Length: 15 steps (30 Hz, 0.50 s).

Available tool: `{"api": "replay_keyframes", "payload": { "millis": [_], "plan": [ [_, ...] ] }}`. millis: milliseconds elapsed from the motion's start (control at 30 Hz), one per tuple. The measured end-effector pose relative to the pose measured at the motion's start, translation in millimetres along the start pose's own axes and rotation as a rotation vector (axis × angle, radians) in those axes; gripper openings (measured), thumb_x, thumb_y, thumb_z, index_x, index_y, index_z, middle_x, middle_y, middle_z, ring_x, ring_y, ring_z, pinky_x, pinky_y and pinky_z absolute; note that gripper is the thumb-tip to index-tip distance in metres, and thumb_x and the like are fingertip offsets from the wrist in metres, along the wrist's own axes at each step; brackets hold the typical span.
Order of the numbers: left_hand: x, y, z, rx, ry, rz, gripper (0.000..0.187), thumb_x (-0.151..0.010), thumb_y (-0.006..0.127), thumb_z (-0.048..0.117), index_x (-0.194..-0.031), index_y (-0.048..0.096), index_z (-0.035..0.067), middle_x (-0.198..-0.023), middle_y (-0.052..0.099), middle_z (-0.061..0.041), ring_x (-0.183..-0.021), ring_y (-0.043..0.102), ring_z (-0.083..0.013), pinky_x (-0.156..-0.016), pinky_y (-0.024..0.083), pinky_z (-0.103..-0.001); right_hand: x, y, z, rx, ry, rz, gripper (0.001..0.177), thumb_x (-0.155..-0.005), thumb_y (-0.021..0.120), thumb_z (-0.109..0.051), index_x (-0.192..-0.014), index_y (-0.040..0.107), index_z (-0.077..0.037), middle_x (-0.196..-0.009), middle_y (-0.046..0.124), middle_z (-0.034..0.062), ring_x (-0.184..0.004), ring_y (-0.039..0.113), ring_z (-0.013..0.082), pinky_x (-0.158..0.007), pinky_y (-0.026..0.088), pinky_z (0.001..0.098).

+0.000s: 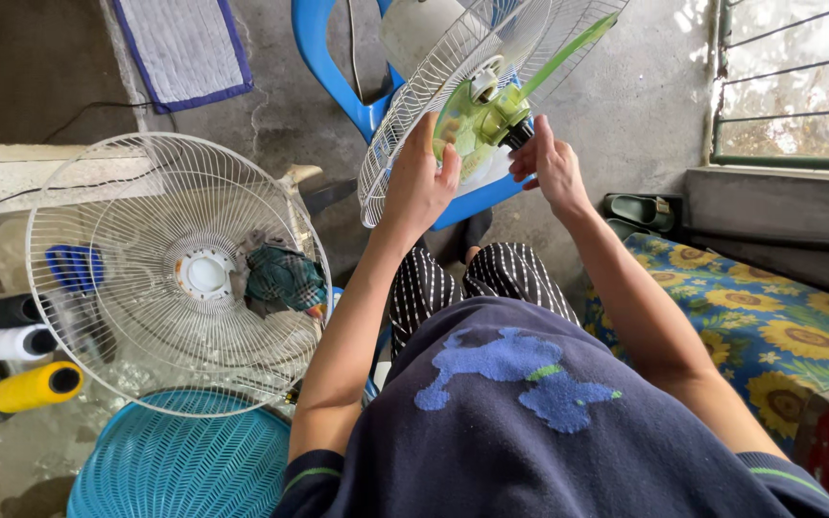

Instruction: The person wipes the fan blades and the front metal cage of a standing fan using a cloth. They rotate the fan head to reach different areas and continue wiping the cage thoroughly.

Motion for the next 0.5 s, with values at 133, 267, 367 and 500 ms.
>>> {"api": "replay_keyframes", "payload": {
  "millis": [133,267,367,500],
  "plan": [
    [-0.9,3.2,-8.6,0.120,-0.155,-0.040,0.064,-0.097,0.058,0.008,-0.155,0.032,0.007,-0.153,0.048,-0.026,-0.126,0.059,-0.0441,-0.083,0.061,-0.045,0.5,-5.4,-14.0,0.134,-0.148,-0.019,0.065,-0.104,0.058,-0.057,-0.121,0.057,0.005,-0.101,0.065,0.0126,-0.083,0.069,0.0180,-0.066,0.059,0.0347],
    [1.7,1.6,-5.3,0.115,-0.133,-0.036,0.063,-0.098,0.058,0.009,-0.155,0.032,0.007,-0.151,0.049,-0.026,-0.124,0.060,-0.0444,-0.087,0.059,-0.046,7.2,-9.2,-23.5,0.133,-0.139,0.006,0.055,-0.095,0.059,-0.056,-0.114,0.052,-0.005,-0.092,0.065,0.0032,-0.075,0.069,0.0152,-0.057,0.061,0.0339],
    [0.8,0.2,-5.6,0.062,-0.101,-0.010,0.056,-0.100,0.059,0.010,-0.152,0.037,0.005,-0.143,0.055,-0.024,-0.124,0.061,-0.0442,-0.097,0.055,-0.050,5.4,-4.7,-23.2,0.084,-0.023,-0.051,0.071,-0.103,0.047,-0.064,-0.114,0.064,0.004,-0.092,0.066,0.0114,-0.073,0.068,0.0166,-0.058,0.060,0.0306],
    [0.0,0.3,-7.3,0.051,-0.095,0.013,0.050,-0.100,0.058,0.010,-0.146,0.041,0.003,-0.136,0.058,-0.025,-0.122,0.060,-0.0443,-0.100,0.054,-0.051,8.1,-3.4,-39.6,0.180,-0.176,-0.079,0.071,-0.106,0.062,-0.057,-0.118,0.060,0.013,-0.098,0.063,0.0161,-0.081,0.067,0.0185,-0.065,0.061,0.0326]
  ]
}}
Point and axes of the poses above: each hand's wrist, its own x-axis away from the middle knuckle, its own y-axis out of the palm, z = x × y, the point moved 9 cm from there along -x, towards the middle knuckle
